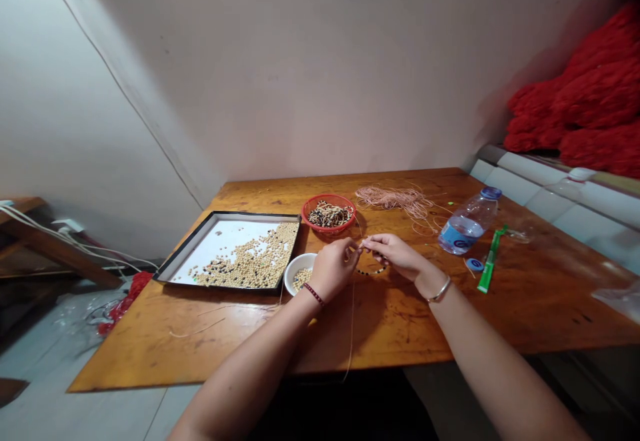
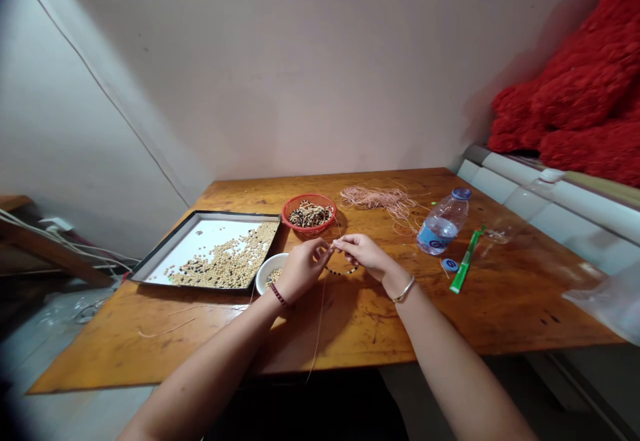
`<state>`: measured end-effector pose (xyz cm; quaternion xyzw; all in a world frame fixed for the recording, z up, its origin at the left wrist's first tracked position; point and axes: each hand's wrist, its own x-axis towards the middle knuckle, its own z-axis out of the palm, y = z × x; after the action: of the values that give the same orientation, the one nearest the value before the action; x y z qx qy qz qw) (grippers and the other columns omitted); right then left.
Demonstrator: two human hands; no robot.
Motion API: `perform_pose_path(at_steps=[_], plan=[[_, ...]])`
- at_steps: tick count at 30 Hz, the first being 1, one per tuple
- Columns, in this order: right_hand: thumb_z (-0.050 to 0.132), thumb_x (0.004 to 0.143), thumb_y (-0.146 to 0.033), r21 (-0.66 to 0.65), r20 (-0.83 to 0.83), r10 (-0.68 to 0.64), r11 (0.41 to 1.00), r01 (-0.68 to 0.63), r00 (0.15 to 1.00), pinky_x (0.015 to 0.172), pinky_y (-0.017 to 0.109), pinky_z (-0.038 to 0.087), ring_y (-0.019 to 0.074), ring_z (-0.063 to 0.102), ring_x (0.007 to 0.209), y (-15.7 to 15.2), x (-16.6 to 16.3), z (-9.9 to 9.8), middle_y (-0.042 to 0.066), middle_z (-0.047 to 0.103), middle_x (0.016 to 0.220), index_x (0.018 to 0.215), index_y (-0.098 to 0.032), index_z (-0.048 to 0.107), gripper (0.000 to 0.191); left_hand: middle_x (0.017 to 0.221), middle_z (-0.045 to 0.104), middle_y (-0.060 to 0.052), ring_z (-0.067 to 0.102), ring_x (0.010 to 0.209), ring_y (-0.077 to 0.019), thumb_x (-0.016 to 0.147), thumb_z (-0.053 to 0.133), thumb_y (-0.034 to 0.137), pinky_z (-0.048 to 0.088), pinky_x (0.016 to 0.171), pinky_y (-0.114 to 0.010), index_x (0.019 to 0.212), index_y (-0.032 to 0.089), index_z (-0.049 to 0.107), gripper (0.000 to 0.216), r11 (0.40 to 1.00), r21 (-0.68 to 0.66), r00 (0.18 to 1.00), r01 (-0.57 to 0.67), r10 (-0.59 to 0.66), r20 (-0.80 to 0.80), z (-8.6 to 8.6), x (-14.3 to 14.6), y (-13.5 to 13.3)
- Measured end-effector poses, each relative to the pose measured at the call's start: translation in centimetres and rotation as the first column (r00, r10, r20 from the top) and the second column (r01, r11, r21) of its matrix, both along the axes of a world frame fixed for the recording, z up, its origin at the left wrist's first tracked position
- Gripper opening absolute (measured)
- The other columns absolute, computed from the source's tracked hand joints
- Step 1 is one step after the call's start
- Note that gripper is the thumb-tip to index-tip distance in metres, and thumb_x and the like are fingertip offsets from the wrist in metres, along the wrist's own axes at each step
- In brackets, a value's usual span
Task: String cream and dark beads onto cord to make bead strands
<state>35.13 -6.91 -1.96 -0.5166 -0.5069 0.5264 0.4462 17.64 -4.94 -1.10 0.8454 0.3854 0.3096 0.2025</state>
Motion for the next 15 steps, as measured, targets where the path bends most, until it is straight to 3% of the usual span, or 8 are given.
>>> perform_pose_path(at_steps=[4,15], plan=[[0.070,0.067,-0.051,-0.007,-0.020,0.002,1.000,-0.002,1.000,0.040,0.019,0.021,0.0049,0.037,0.046,-0.02,0.04,-0.02,-0.004,0.045,0.059,0.072,-0.015,0.061,0.038,0.071,0.067,-0.003,0.059,0.059,-0.0143,0.088,0.049,0.038,0.036,0.053,-0.022,0.085,0.020,0.064,0.023,1.000,0.011,0.999,-0.029,0.029,-0.017,0.04,0.01,-0.18],[0.070,0.067,-0.051,-0.026,-0.047,-0.001,1.000,0.000,0.999,0.038,0.018,0.020,0.0034,0.038,0.045,0.05,0.14,-0.07,-0.002,0.052,0.066,0.073,-0.015,0.059,0.038,0.085,0.071,-0.004,0.066,0.075,-0.0171,0.085,0.051,0.025,0.046,0.065,-0.024,0.093,0.023,0.061,0.014,0.999,-0.039,0.999,0.020,-0.018,0.034,-0.43,-0.05,-0.08]])
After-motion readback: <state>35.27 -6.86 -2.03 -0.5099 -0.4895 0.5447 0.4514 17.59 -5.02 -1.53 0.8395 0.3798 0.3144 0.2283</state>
